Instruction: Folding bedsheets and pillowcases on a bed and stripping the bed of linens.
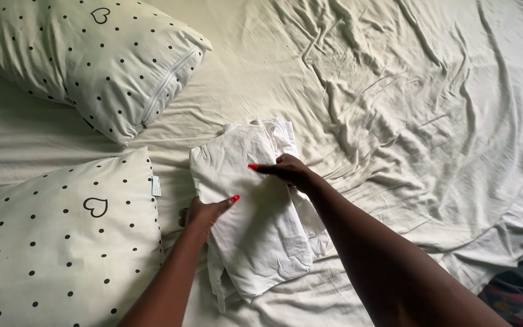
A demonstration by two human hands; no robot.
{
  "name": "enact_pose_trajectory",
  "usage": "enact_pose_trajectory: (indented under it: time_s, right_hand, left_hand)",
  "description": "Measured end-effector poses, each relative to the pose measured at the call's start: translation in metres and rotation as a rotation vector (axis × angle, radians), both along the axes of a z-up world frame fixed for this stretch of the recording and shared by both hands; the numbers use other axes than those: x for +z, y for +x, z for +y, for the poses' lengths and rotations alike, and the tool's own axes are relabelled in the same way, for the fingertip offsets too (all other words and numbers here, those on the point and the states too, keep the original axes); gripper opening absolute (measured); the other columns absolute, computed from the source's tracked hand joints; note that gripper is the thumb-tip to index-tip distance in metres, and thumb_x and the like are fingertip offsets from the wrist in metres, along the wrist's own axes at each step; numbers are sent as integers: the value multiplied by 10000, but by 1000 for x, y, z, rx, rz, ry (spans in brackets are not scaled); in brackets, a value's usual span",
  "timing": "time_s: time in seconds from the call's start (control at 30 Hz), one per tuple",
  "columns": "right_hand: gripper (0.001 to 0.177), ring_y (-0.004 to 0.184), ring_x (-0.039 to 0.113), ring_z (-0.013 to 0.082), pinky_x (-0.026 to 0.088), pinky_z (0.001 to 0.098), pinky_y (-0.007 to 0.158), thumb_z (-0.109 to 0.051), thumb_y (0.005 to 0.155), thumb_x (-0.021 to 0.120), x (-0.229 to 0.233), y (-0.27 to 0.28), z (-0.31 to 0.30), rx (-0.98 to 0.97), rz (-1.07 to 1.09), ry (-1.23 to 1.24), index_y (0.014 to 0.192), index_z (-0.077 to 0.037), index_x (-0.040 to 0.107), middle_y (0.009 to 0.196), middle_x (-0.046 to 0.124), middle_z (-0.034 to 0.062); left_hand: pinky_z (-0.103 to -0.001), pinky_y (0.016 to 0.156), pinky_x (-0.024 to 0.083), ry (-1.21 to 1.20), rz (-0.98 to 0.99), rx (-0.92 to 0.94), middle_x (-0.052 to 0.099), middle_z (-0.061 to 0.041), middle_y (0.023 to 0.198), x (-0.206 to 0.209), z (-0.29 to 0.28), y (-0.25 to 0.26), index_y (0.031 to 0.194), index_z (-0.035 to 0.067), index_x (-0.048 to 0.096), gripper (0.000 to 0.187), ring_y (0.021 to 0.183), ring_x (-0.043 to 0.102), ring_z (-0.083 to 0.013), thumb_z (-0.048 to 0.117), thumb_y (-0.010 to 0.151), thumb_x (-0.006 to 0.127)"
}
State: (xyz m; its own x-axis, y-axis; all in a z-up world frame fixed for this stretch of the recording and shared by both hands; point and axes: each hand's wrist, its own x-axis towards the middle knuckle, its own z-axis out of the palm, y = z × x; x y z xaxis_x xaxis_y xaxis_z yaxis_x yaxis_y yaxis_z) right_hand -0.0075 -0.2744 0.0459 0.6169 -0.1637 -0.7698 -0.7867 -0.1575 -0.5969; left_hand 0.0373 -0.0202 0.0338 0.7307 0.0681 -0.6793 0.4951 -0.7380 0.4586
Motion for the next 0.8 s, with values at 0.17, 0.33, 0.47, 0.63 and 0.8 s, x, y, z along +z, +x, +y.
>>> enact_pose_trajectory:
  time_s: [0.17,0.33,0.47,0.63,0.8]
  right_hand:
    - [1142,1348,481,370,435,448,1102,-563,657,959,-51,1,18,0,-321,-232,1407,80,387,1437,479,282]
    - [1017,1317,519,333,440,446,1067,-492,691,917,-45,-40,47,-241,-583,-330,1424,31,443,1414,550,256]
    - [901,1132,684,229,545,362,977,-455,672,872,-3,-56,34,-422,-346,66,1368,-9,514,1284,694,167]
    - [738,805,396,361,301,519,708,-437,925,812,-9,-82,8,-163,64,191,1258,206,669,1282,451,542]
    - [569,1020,710,210,560,370,932,-294,888,786,-75,-127,6,-470,-166,580,1276,105,664,1186,733,169]
  left_hand:
    - [-400,1066,431,-313,27,153,704,-167,1283,-37,26,12,1447,46,503,984,1203,642,-247,336,625,961]
    - [-390,946,546,-539,-77,193,766,-133,1191,-17,24,-1,1295,-17,672,845,1063,700,-242,344,584,952]
    - [-370,945,556,-583,6,250,764,-113,1154,-10,21,6,1258,40,625,762,1045,716,-218,284,616,953]
    - [-388,944,553,-522,307,138,775,-133,1163,-14,2,15,1279,38,677,749,1057,734,-231,287,622,936]
    - [-373,932,641,-572,104,-161,802,-132,1118,13,-25,-3,1275,19,648,865,1024,787,-243,299,520,966]
